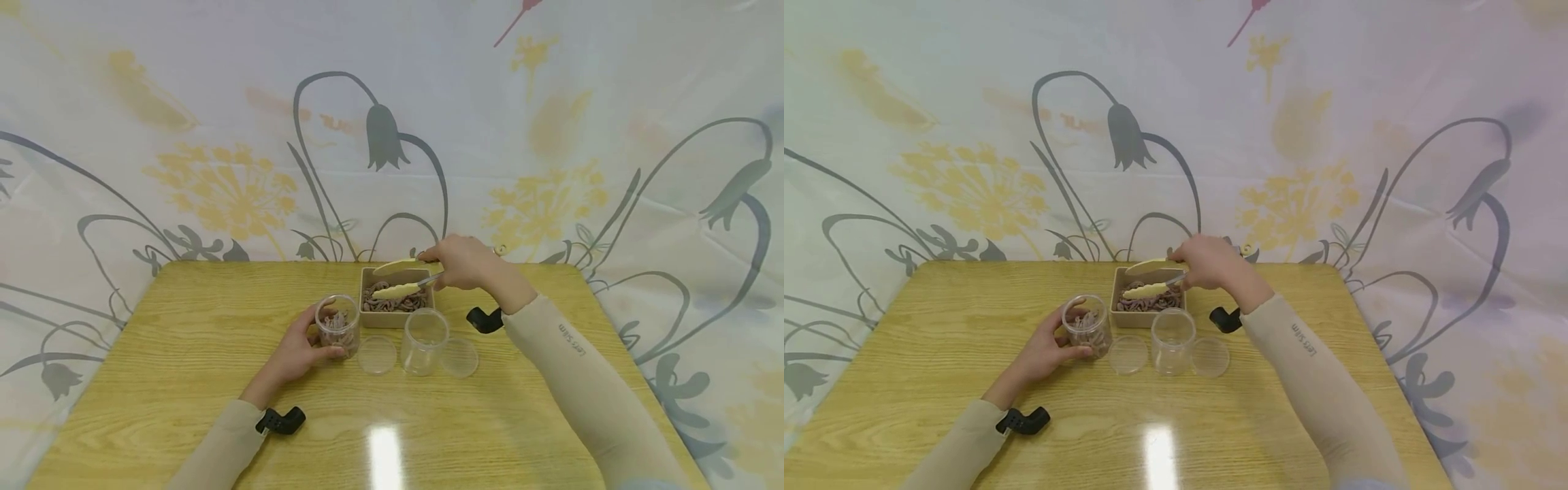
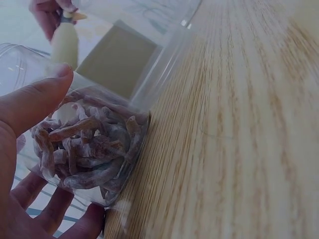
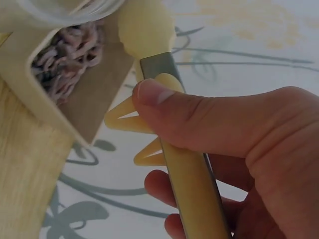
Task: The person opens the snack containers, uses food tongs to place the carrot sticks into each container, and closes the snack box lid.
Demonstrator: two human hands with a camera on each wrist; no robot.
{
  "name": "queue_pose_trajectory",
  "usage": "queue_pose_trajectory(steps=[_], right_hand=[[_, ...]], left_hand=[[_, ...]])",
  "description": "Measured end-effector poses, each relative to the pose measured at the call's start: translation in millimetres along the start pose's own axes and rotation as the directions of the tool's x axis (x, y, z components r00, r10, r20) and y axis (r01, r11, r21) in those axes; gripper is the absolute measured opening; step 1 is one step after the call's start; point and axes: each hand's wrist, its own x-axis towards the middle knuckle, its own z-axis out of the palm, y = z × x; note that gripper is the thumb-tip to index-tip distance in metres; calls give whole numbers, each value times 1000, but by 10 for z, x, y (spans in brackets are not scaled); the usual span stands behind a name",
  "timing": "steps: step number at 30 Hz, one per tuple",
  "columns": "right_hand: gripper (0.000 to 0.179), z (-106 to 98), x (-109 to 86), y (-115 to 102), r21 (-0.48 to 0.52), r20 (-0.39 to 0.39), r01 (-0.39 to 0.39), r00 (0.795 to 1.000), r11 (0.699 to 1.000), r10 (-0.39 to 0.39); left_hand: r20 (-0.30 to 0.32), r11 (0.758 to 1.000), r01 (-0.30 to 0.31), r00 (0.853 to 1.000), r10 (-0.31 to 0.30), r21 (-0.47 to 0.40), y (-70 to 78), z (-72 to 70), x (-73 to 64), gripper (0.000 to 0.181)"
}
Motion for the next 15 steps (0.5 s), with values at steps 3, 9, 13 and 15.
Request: queue_pose_trajectory(steps=[3,9,13,15], right_hand=[[61,70,17,49,-22,44,-40,998,999,41],[58,182,57,70,-110,103,-77,991,991,89],[52,251,86,57,-130,100,-90,990,987,103],[48,281,88,55,-143,87,-88,991,986,101]], left_hand=[[1,1000,-1,1000,1,-16,-1,4,5,93],[-7,1000,-5,1000,5,2,5,-1,-4,92],[0,1000,3,1000,-3,2,14,0,-11,92],[5,1000,8,1000,-8,-7,16,5,-11,92]])
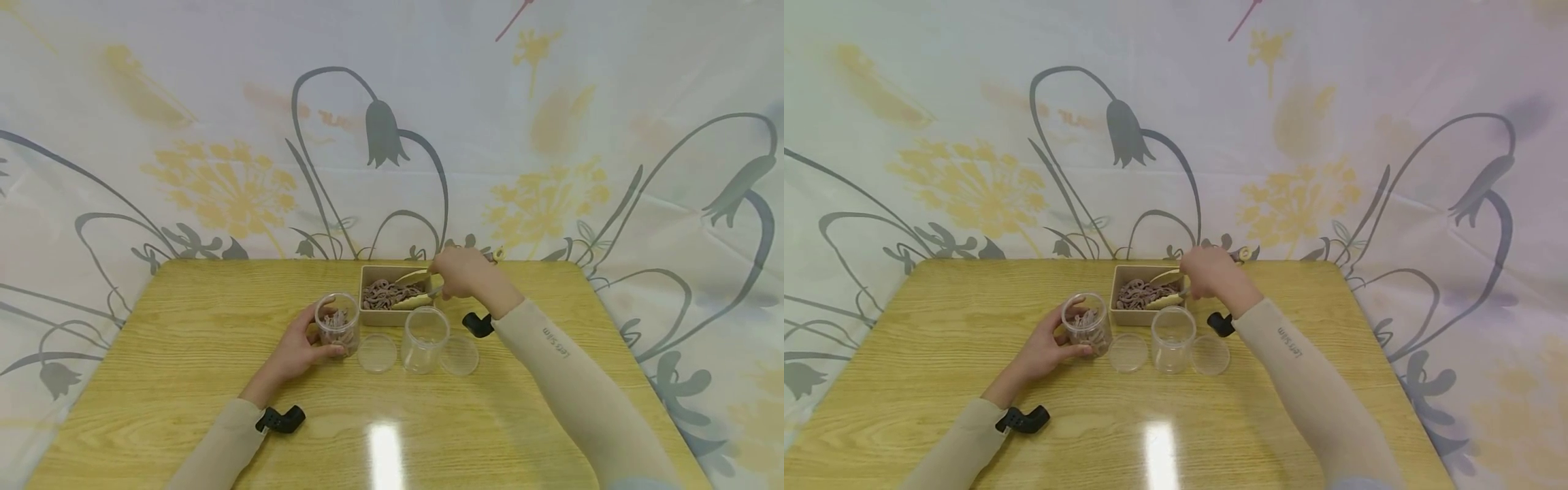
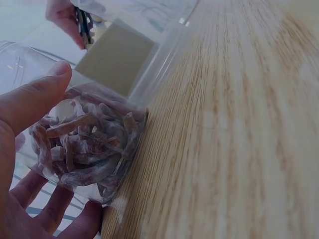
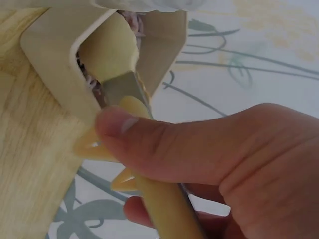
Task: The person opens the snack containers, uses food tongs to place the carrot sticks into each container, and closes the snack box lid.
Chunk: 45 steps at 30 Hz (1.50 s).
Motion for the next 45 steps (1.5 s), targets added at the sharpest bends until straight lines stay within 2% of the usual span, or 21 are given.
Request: queue_pose_trajectory(steps=[8,14,20,29,45], right_hand=[[37,35,4,22,-38,-71,25,997,999,-28],[35,20,-21,43,-56,-80,43,996,998,-47],[38,0,-74,102,9,-78,19,997,1000,-18],[37,-50,-138,164,69,-117,-1,993,998,9],[39,-48,-199,177,152,-239,54,971,987,-17]], left_hand=[[10,1000,2,1000,-2,-31,5,-5,0,92],[13,999,7,1000,-7,-42,1,-7,-4,92],[16,999,9,1000,-8,-44,0,-9,-6,91],[14,999,13,1000,-13,-42,-7,-8,-8,91],[0,999,-8,1000,8,-38,-57,-5,-6,91]])
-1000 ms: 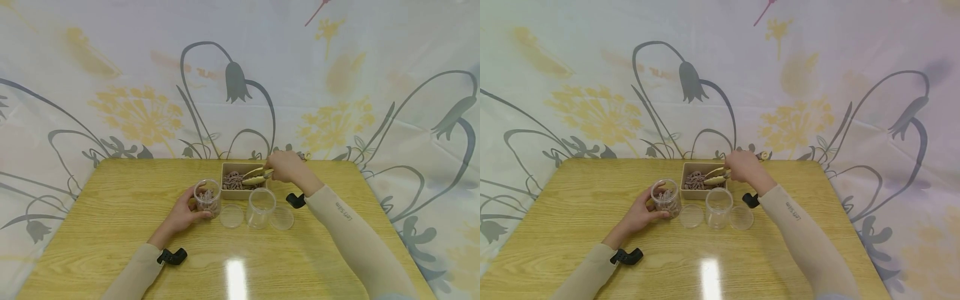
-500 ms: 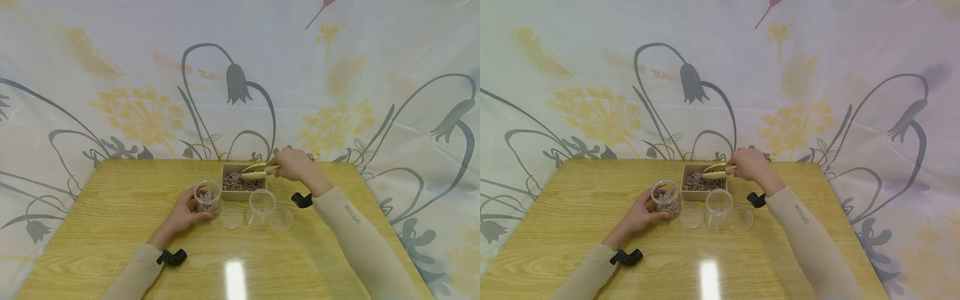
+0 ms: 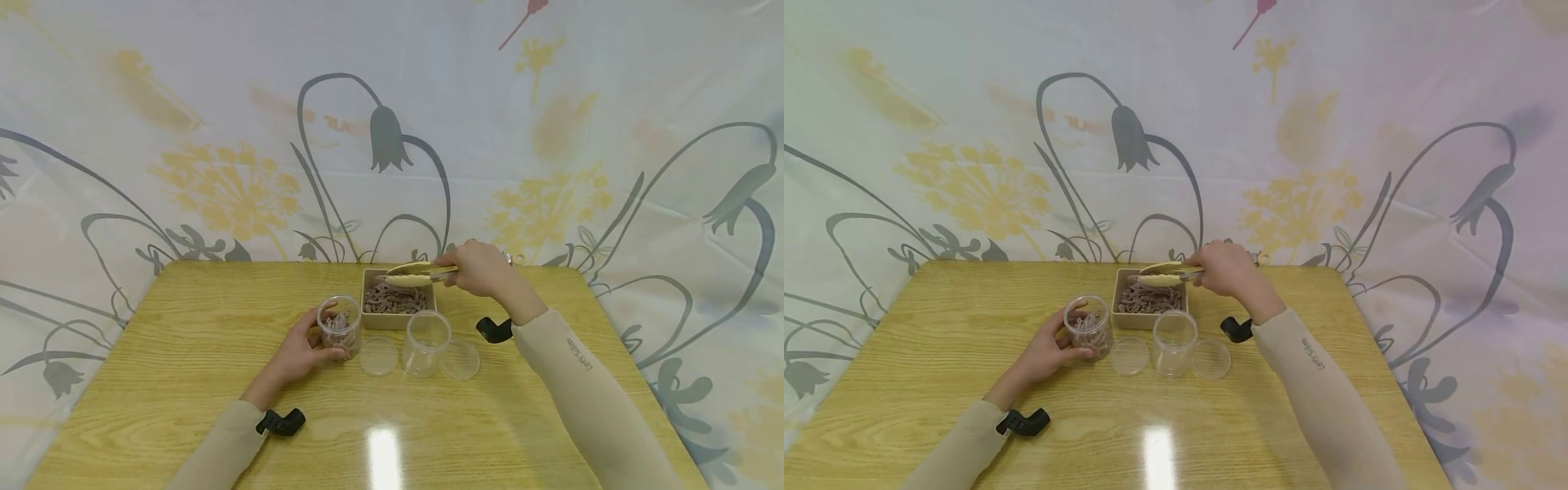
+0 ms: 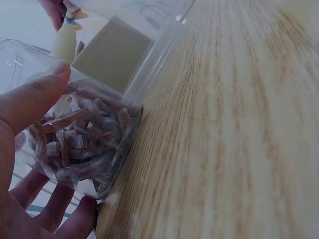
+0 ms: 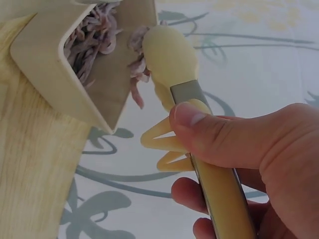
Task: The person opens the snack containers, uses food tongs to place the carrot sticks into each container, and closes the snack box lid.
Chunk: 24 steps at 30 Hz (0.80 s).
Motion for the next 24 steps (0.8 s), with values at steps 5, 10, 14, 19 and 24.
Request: queue_pose_trajectory(steps=[5,10,14,19,24], right_hand=[[40,-30,-6,-16,75,-13,-9,1000,997,10],[42,-100,-16,-40,108,-45,32,999,994,-27],[42,-180,-35,-96,118,-75,96,993,988,-87],[42,-269,-59,-222,102,-103,175,981,979,-164],[42,-343,-89,-377,88,-95,220,973,972,-212]], left_hand=[[-2,1000,-2,1000,2,3,-12,12,7,91],[-2,1000,4,1000,-4,5,-11,21,6,91],[-6,1000,17,1000,-17,6,-11,16,-1,90],[-5,999,36,999,-36,9,7,4,-14,90],[6,999,45,999,-45,0,27,4,-20,89]])
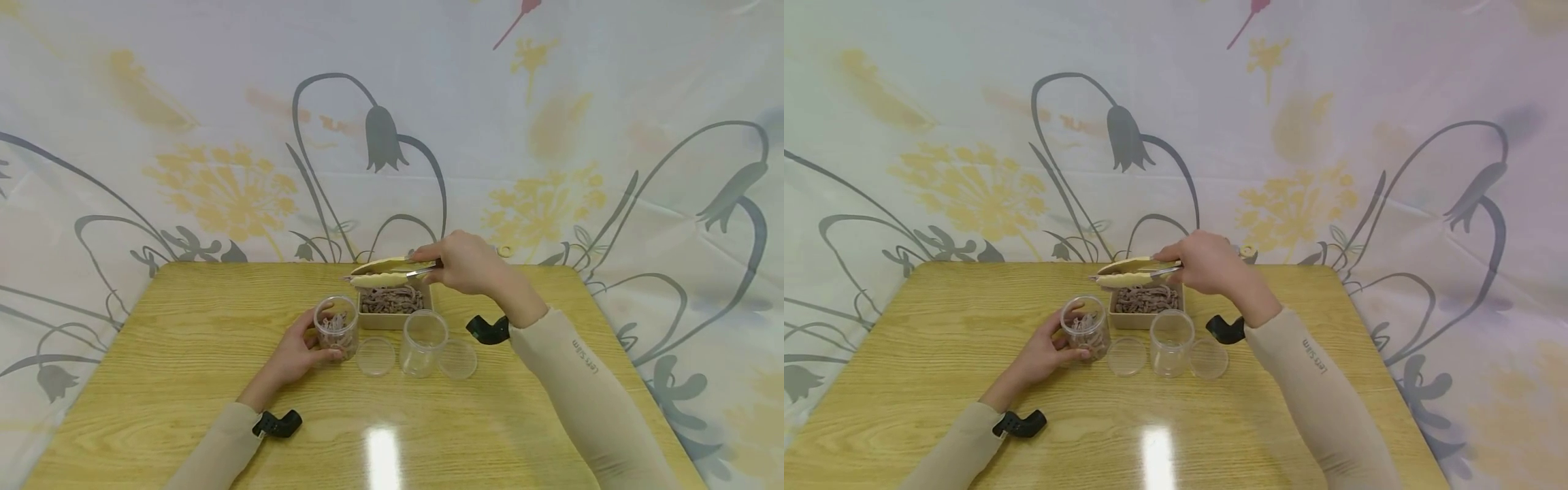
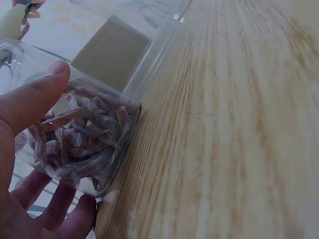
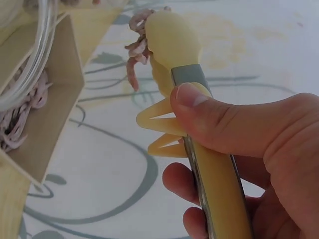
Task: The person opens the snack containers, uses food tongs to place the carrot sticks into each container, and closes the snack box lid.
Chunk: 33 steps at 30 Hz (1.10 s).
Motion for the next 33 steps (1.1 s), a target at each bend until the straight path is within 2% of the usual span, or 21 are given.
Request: queue_pose_trajectory(steps=[11,16,26,33], right_hand=[[40,47,102,-265,-37,64,77,995,996,-74],[39,93,154,-335,-48,116,83,990,995,-77],[38,99,270,-495,-153,162,163,977,975,-137],[37,84,324,-614,-239,182,171,975,956,-129]], left_hand=[[0,1000,12,1000,-12,7,-2,-7,-9,88],[-15,999,20,1000,-20,47,-2,-8,-12,84],[5,1000,9,1000,-9,-16,-28,-8,-4,92],[8,1000,14,1000,-14,-9,-10,-14,-6,92]])
